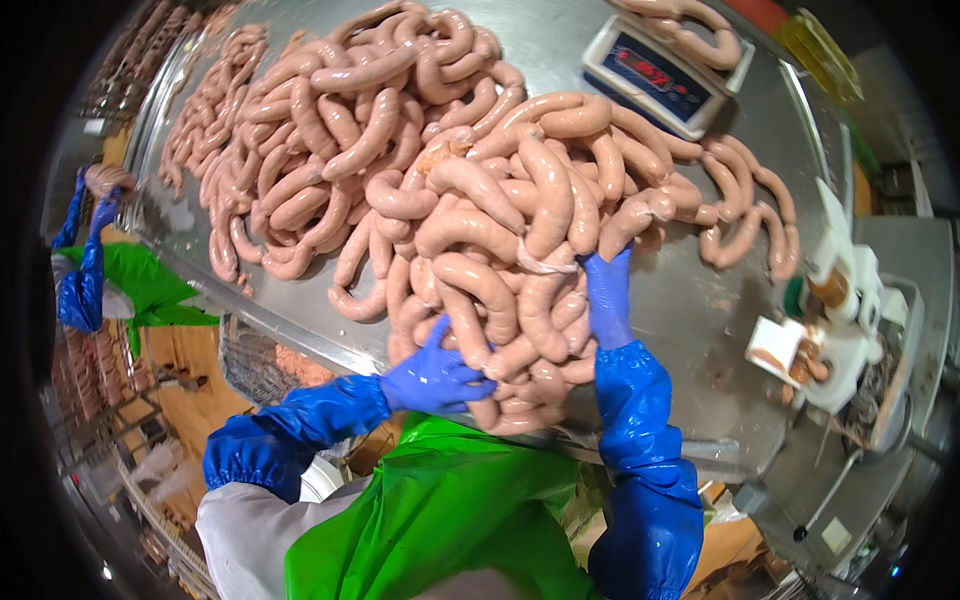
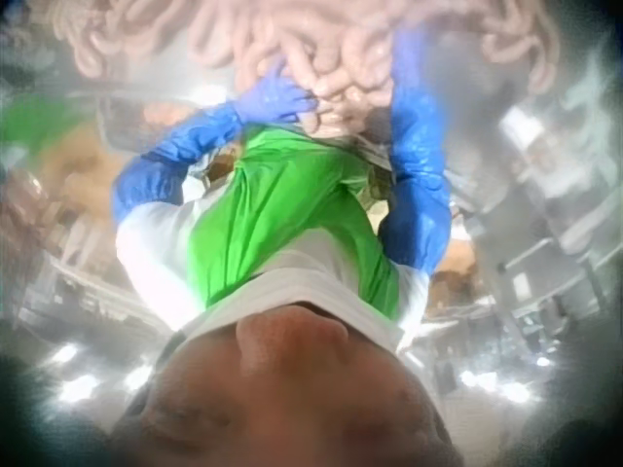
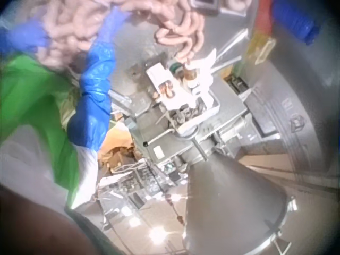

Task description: The person operates a sausage stuffer, guiding the casing as it fills and forming continuous links. They repeatedly coil the finished sausage on a stainless steel table and occasionally place portions on a digital scale. The person also handles empty casings and adjusts the machine nozzle during the process.

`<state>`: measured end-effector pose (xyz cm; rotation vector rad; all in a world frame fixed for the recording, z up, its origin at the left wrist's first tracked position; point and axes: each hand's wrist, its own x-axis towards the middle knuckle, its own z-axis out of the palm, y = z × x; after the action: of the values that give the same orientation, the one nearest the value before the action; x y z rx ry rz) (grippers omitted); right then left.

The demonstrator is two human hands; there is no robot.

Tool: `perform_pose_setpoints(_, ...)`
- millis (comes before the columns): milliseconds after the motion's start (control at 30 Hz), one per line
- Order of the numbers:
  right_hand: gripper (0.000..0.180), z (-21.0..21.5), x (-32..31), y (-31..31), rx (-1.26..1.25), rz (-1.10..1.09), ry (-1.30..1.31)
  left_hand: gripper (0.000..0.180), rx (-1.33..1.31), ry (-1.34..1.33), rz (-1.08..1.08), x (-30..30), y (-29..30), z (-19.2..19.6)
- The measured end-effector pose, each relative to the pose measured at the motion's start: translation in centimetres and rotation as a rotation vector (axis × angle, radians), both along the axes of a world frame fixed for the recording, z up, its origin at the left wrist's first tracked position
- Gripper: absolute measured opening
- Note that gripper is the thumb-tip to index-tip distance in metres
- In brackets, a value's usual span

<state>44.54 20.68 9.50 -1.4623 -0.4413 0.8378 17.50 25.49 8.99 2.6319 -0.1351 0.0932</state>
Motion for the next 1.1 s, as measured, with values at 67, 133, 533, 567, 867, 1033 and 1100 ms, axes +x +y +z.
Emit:
perform_pose_setpoints(67, 0.083, -0.5, -2.3, 2.4, -0.009, 0.012, 0.019, 0.046, 0.094, -0.007, 0.010, -2.8, 3.5, -0.8)
perform_pose_setpoints(133, 0.084, -0.6, -5.2, 4.5, -0.018, -0.037, -0.022, 0.042, 0.150, -0.086, 0.056, -5.7, 6.6, -2.0)
perform_pose_setpoints(533, 0.127, 0.1, -14.6, 18.3, -0.390, -0.024, -0.134, 0.034, 0.547, 0.275, 0.201, -15.9, 22.7, 0.0)
perform_pose_setpoints(567, 0.125, -1.6, -14.9, 20.1, -0.467, 0.018, -0.202, 0.036, 0.560, 0.300, 0.229, -16.0, 23.7, 0.4)
perform_pose_setpoints(867, 0.074, -4.2, -11.5, 31.6, 0.170, 0.333, 0.416, 0.035, 0.833, 0.421, 0.703, -8.1, 24.2, 6.9)
perform_pose_setpoints(1033, 0.043, -0.8, -2.2, 16.6, 0.210, 0.605, 0.571, 0.028, 0.329, 0.636, 0.404, 4.3, 15.0, 6.1)
perform_pose_setpoints(1100, 0.042, 1.1, 1.3, 7.4, 0.098, 0.384, 0.307, 0.037, 0.314, 0.087, 0.127, 10.5, 11.2, 3.3)
